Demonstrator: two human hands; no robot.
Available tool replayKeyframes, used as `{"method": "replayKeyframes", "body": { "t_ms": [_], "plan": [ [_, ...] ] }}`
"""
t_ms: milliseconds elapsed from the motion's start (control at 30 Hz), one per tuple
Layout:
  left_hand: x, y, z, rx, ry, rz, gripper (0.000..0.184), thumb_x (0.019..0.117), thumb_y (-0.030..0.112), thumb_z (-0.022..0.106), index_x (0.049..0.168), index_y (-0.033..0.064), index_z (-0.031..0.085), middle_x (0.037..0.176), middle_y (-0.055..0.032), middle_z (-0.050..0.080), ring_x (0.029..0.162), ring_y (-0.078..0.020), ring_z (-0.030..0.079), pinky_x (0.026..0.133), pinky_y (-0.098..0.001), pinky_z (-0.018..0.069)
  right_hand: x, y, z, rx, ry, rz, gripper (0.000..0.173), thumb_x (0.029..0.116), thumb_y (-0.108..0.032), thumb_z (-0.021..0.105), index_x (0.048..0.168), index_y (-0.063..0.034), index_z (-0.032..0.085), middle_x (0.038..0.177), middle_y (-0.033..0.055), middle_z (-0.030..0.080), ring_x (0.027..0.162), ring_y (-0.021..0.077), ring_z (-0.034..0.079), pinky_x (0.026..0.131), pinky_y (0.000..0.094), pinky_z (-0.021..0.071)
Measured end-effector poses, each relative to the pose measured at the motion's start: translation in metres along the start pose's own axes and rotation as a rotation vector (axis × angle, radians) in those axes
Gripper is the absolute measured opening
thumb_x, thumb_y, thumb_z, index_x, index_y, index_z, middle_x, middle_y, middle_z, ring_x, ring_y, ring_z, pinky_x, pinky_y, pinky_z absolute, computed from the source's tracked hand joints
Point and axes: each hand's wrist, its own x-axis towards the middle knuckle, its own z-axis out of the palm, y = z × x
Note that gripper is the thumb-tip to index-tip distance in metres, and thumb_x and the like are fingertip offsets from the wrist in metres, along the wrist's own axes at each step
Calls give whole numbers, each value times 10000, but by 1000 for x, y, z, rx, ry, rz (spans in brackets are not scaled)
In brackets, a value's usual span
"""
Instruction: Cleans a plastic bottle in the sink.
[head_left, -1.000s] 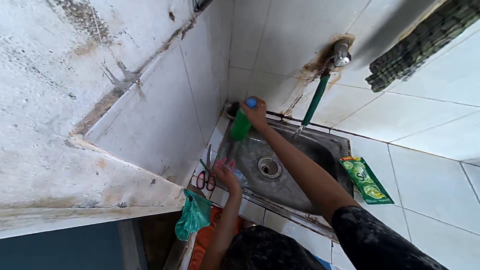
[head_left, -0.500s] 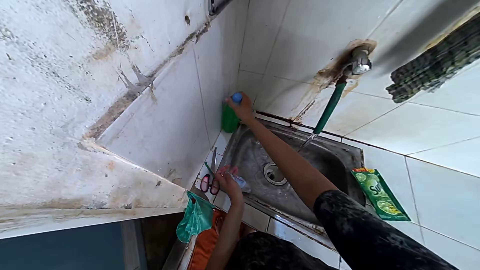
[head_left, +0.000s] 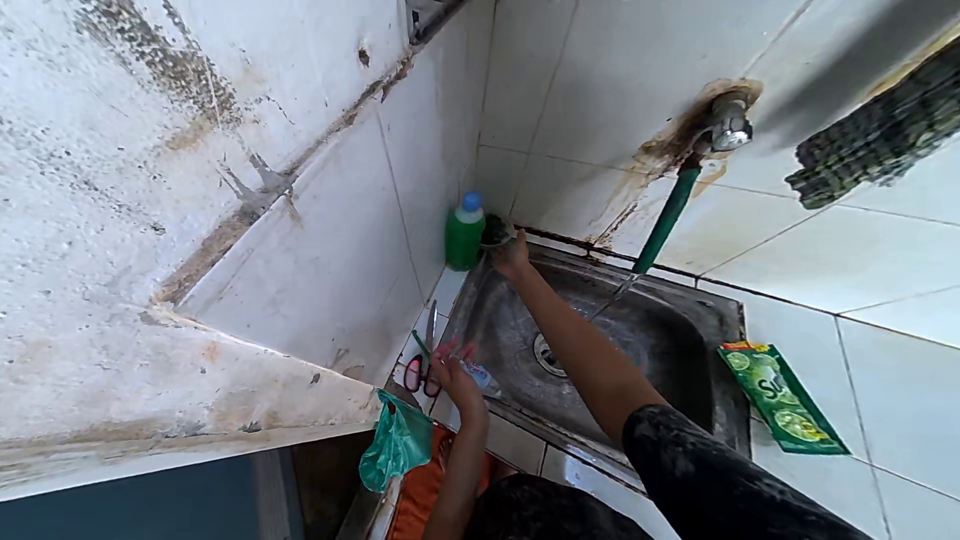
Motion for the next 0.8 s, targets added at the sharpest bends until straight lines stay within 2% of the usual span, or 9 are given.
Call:
{"method": "replayKeyframes", "body": {
  "t_ms": [133, 200, 300, 400, 500, 600, 667, 733, 800],
  "plan": [
    [-5, -5, -3, 16, -7, -1, 331, 1045, -45, 250, 1349, -147, 330, 1235, -235, 539, 913, -163, 679, 835, -282, 568, 18, 8, -9, -44, -77, 39, 759, 1082, -583, 61, 1599, -50, 222, 1672, 174, 222, 1524, 299, 272, 1196, 458, 292],
    [-8, -5, -3, 28, -13, -3, 320, 1044, -48, 253, 1337, -145, 340, 1223, -228, 544, 910, -162, 678, 837, -285, 568, 18, 11, -15, -109, -56, 50, 730, 1097, -546, 74, 1573, -26, 264, 1618, 203, 296, 1455, 302, 350, 1151, 447, 320],
    [-10, -1, -3, 49, -22, 6, 314, 1036, -60, 267, 1321, -154, 357, 1200, -223, 553, 896, -155, 678, 826, -280, 572, -11, 8, -16, -336, 16, 82, 546, 1130, -412, 265, 1470, -3, 389, 1415, 214, 479, 1218, 284, 521, 1019, 407, 429],
    [-12, 7, -4, 61, -27, -6, 291, 1049, -46, 274, 1293, -149, 394, 1111, -176, 579, 822, -132, 662, 780, -265, 567, -60, -15, -41, -558, -295, 44, 426, 1131, -256, 334, 1430, 17, 464, 1283, 171, 615, 1085, 201, 647, 957, 329, 515],
    [-12, 12, 4, 20, -36, 3, 215, 1050, -23, 276, 1181, -87, 433, 932, -71, 590, 712, -74, 610, 708, -227, 540, -108, -14, -84, -684, -546, -241, 318, 1084, -55, 342, 1333, 33, 519, 1119, 115, 713, 999, 151, 713, 936, 321, 570],
    [-13, 14, 24, -47, -97, 37, 223, 1042, -14, 253, 1147, -68, 443, 869, -37, 584, 683, -76, 602, 699, -241, 548, -135, 10, -136, -1101, -844, -212, 517, 1067, -151, 438, 1535, 56, 370, 1529, 221, 476, 1392, 241, 495, 1162, 371, 384],
    [-7, 15, 36, -63, -168, 93, 230, 1045, 0, 234, 1146, -62, 430, 872, -29, 570, 710, -74, 612, 732, -244, 557, -156, 22, -150, -1089, -923, -136, 652, 1004, -286, 552, 1534, 41, 360, 1484, 185, 515, 1313, 137, 541, 1091, 283, 442],
    [2, 17, 45, -36, -258, 150, 234, 1047, 26, 236, 1168, -56, 419, 927, -52, 577, 806, -91, 634, 804, -272, 558, -168, 23, -154, -1080, -857, -178, 594, 950, -219, 669, 1430, 63, 462, 1245, 141, 653, 1056, 72, 652, 928, 243, 538],
    [16, 26, 41, 119, -422, 234, 371, 1050, 90, 249, 1323, -99, 413, 1198, -169, 599, 1105, -173, 603, 997, -362, 487, -177, 9, -146, -1179, -709, -319, 408, 989, -93, 596, 1347, 93, 531, 1072, 174, 688, 891, 137, 668, 834, 309, 554]
  ]
}}
